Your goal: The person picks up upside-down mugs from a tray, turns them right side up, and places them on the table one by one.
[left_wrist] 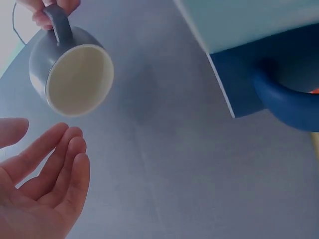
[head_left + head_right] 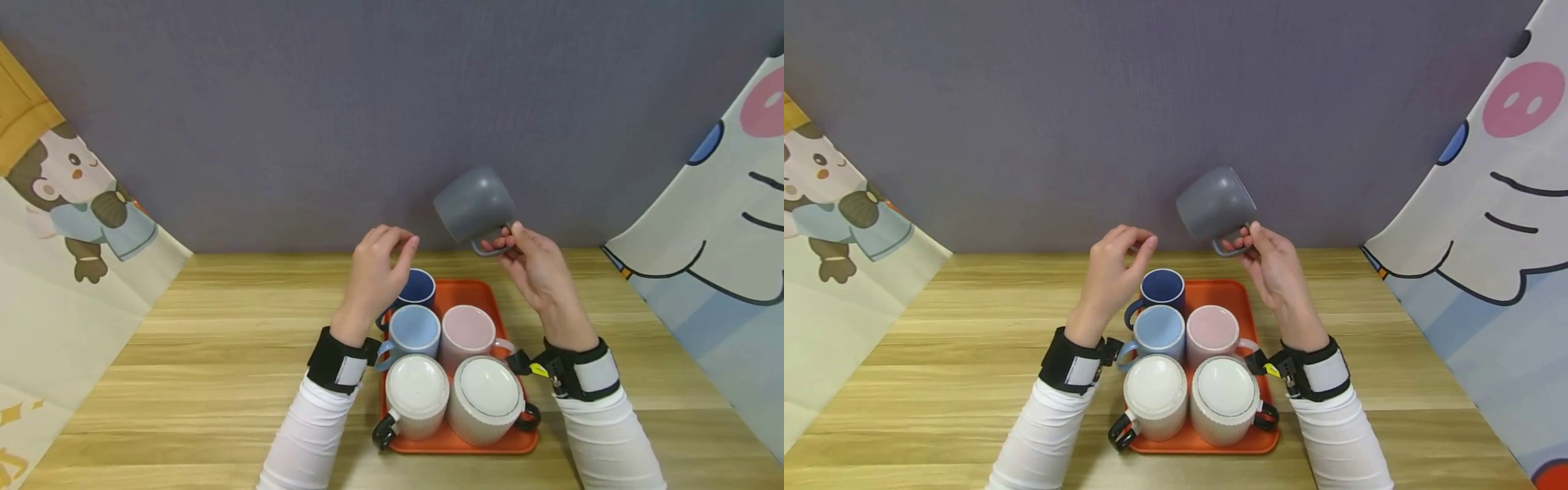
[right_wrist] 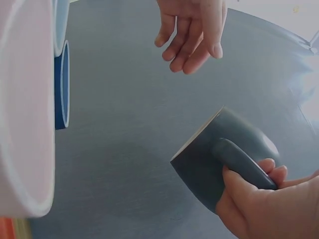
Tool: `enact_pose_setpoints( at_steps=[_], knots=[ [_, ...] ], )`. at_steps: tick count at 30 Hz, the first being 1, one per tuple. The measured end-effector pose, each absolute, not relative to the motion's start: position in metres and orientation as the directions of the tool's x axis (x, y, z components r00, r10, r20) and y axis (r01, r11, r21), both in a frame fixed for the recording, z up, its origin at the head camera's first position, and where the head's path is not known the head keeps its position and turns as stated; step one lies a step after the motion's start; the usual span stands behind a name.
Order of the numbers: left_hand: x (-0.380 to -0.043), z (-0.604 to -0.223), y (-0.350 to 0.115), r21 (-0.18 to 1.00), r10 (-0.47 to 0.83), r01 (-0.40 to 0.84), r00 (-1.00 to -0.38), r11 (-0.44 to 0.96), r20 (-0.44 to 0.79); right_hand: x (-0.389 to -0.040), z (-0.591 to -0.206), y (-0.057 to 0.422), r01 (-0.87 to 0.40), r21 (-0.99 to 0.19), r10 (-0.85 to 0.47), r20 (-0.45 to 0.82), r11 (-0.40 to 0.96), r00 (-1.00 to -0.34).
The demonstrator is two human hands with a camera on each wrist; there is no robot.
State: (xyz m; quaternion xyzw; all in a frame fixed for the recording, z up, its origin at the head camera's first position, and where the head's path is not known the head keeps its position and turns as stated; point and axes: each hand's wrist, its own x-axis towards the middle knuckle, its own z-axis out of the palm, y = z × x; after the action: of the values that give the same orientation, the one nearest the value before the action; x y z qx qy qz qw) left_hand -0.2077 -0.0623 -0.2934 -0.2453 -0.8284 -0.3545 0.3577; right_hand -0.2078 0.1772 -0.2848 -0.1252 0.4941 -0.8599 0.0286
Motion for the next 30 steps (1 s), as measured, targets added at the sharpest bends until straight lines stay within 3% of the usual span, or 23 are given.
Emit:
enact_pose_setpoints(
  at_steps=[13, 30],
  knots=[
    [-0.202, -0.286, -0.05, 0.48, 0.099, 0.666, -0.636, 0.572, 0.765, -0.204, -0.275, 0.162, -0.077, -0.81, -0.177, 0.218, -0.582, -0.96],
    [-0.195, -0.276, -0.034, 0.729, 0.045, 0.529, -0.821, 0.436, 0.569, -0.203, -0.271, 0.148, -0.089, -0.775, -0.173, 0.249, -0.625, -0.953]
  ],
)
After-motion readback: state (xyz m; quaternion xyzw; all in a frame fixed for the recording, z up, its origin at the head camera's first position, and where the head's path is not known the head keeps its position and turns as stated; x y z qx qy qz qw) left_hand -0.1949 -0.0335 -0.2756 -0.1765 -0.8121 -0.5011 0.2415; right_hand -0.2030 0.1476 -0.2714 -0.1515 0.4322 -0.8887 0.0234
